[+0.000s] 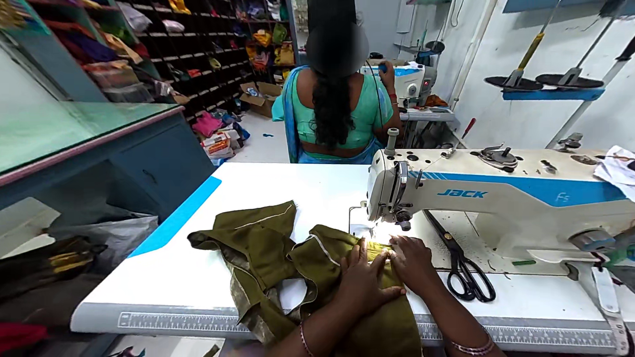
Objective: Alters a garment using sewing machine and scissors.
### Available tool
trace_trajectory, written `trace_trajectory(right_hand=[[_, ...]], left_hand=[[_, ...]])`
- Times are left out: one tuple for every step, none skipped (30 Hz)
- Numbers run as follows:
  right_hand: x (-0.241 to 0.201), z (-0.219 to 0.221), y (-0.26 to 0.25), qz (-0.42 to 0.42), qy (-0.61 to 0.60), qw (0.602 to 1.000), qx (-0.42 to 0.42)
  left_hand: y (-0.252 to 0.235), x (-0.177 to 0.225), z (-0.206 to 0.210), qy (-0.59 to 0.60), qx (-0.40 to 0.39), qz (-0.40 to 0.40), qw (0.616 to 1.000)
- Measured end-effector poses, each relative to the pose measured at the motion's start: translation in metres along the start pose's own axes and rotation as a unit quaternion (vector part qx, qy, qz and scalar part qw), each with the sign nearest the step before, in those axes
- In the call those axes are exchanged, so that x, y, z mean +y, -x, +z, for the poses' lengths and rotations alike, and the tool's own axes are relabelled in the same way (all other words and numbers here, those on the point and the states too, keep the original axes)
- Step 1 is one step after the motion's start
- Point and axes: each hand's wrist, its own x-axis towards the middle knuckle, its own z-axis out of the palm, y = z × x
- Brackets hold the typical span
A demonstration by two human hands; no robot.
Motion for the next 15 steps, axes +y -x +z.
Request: trace_trajectory(right_hand=[[0.001, 0.001, -0.001, -0.005, 0.016, 1.000, -0.005], [0.001, 0.002, -0.001, -0.006, 0.028, 1.000, -0.009], [0.000, 0.002, -0.002, -0.004, 0.033, 0.999, -0.010], [-0.001, 0.002, -0.002, -0.002, 0.036, 0.999, -0.010], [-0.001, 0.002, -0.002, -0.002, 0.035, 0.999, -0.007], [-0.001, 0.002, -0.001, -0.005, 0.029, 1.000, 0.000], [-0.002, 0.002, -0.001, -0.007, 0.022, 1.000, 0.006], [-0.002, 0.002, 0.000, -0.004, 0.013, 1.000, 0.009], [-0.003, 0.001, 0.000, -0.002, 0.001, 1.000, 0.017], [-0.003, 0.000, 0.000, 0.002, -0.011, 1.000, 0.026], [-0.002, 0.000, 0.000, 0.007, -0.023, 0.999, 0.034], [-0.001, 0.000, -0.001, 0.013, -0.030, 0.999, 0.036], [-0.001, 0.000, -0.001, 0.021, -0.034, 0.999, 0.031], [-0.001, 0.000, -0.002, 0.025, -0.036, 0.999, 0.028], [-0.001, 0.000, -0.002, 0.027, -0.035, 0.999, 0.026]], left_hand=[[0.000, 0.000, 0.000, 0.005, 0.010, -0.001, 1.000], [-0.001, -0.001, -0.002, 0.012, 0.027, -0.002, 1.000], [-0.003, -0.002, -0.005, 0.032, 0.054, -0.003, 0.998], [-0.005, -0.004, -0.008, 0.061, 0.080, -0.006, 0.995], [-0.009, -0.006, -0.010, 0.095, 0.110, -0.007, 0.989], [-0.014, -0.008, -0.011, 0.130, 0.138, -0.009, 0.982], [-0.019, -0.011, -0.011, 0.161, 0.160, -0.011, 0.974], [-0.023, -0.014, -0.011, 0.190, 0.172, -0.011, 0.966], [-0.026, -0.015, -0.011, 0.212, 0.180, -0.007, 0.961], [-0.028, -0.016, -0.010, 0.219, 0.184, 0.002, 0.958], [-0.029, -0.017, -0.010, 0.206, 0.178, 0.014, 0.962], [-0.028, -0.017, -0.009, 0.173, 0.163, 0.024, 0.971], [-0.025, -0.015, -0.008, 0.128, 0.143, 0.029, 0.981], [-0.021, -0.012, -0.008, 0.080, 0.120, 0.029, 0.989], [-0.017, -0.009, -0.007, 0.038, 0.097, 0.029, 0.994]])
